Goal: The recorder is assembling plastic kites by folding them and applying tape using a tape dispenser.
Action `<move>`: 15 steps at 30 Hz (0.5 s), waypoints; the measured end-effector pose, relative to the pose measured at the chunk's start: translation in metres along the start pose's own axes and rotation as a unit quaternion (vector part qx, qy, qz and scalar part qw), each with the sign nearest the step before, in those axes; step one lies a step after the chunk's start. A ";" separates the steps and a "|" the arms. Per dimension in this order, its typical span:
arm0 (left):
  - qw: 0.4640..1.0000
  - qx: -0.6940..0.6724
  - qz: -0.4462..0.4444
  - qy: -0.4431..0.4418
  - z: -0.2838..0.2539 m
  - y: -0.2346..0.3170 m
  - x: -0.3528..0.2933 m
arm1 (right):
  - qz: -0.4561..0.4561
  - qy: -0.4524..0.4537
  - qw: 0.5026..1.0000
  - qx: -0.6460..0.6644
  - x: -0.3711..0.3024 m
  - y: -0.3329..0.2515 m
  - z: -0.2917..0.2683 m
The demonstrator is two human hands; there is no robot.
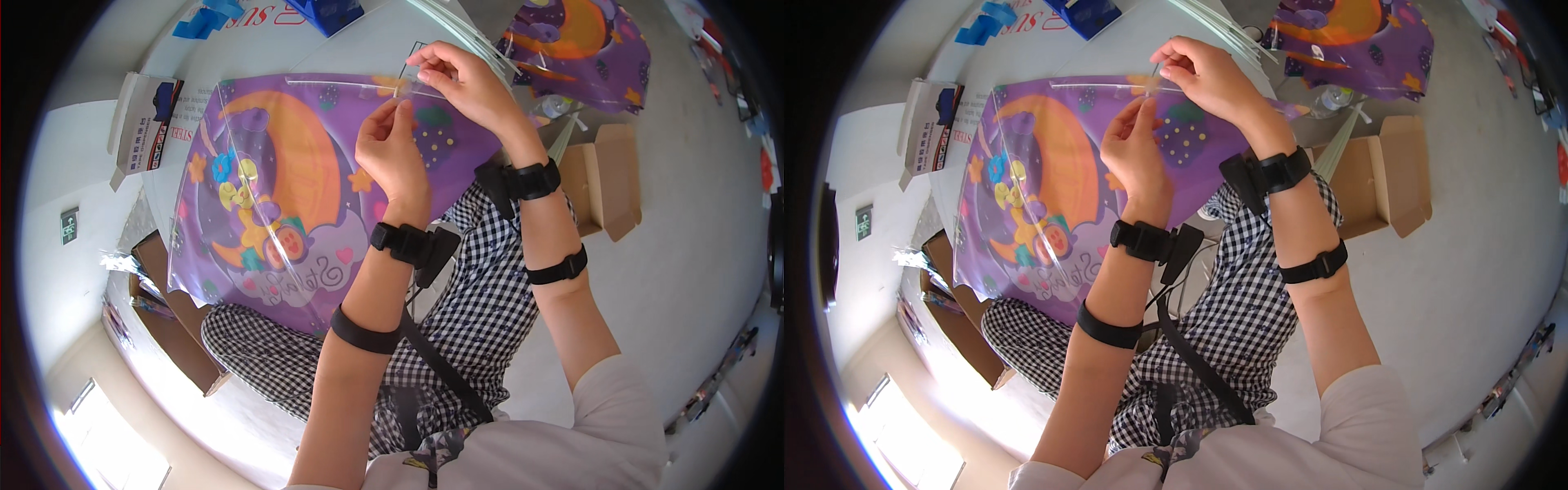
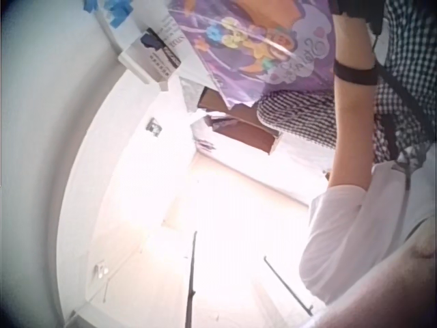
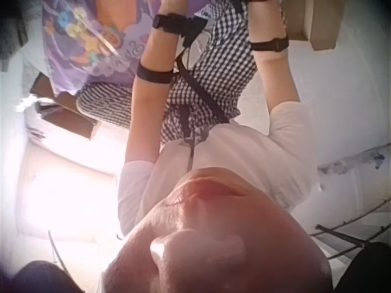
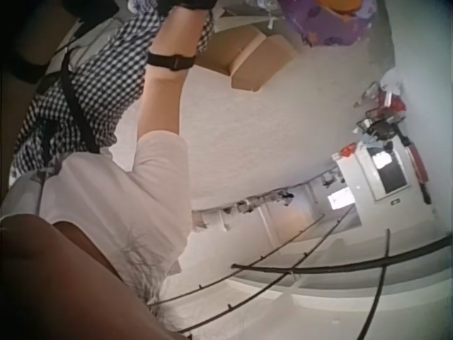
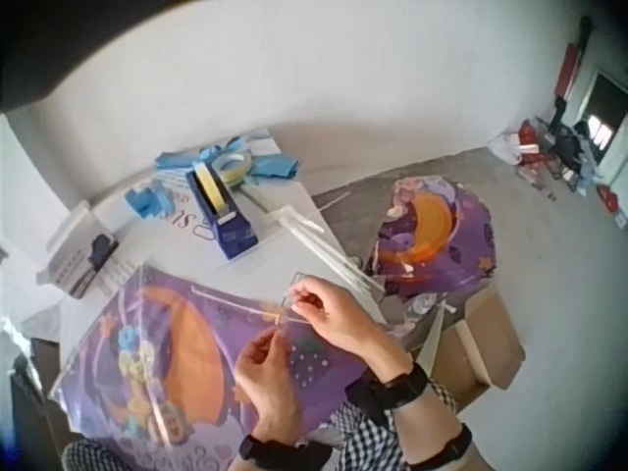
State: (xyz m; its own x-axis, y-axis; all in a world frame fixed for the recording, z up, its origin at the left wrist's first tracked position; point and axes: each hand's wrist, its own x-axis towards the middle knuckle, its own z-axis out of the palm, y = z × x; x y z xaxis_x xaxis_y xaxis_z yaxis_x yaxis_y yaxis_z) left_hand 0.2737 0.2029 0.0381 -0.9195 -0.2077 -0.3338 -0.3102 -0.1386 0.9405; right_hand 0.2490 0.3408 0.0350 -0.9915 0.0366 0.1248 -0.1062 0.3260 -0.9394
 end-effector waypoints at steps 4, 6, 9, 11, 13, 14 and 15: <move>0.999 0.006 0.030 -0.012 -0.003 0.015 0.007 | 0.016 0.015 0.998 0.052 0.009 -0.008 0.001; 0.999 0.015 0.025 -0.028 -0.004 0.029 0.014 | -0.010 0.043 0.996 0.084 0.015 -0.017 0.003; 0.989 0.089 0.041 -0.114 -0.008 0.057 0.031 | 0.014 0.094 0.976 0.193 0.029 -0.034 0.006; 0.980 0.116 0.070 -0.148 -0.007 0.077 0.051 | -0.013 0.121 0.982 0.142 0.042 -0.041 0.004; 0.958 0.146 0.141 -0.203 -0.003 0.095 0.076 | -0.003 0.171 0.975 0.144 0.063 -0.041 0.008; 0.954 0.135 0.183 -0.197 0.001 0.100 0.087 | -0.013 0.205 0.966 0.154 0.071 -0.039 0.010; 0.953 0.150 0.175 -0.194 0.003 0.106 0.098 | -0.012 0.214 0.964 0.156 0.078 -0.036 0.014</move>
State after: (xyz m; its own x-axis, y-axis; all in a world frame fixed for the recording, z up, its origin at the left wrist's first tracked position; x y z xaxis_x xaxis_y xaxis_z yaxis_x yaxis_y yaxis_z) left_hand 0.1499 0.1711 0.1048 -0.9814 0.1918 -0.0024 0.0307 0.1690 0.9851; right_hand 0.1745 0.3189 0.0740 -0.8739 0.4410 0.2046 -0.2115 0.0340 -0.9768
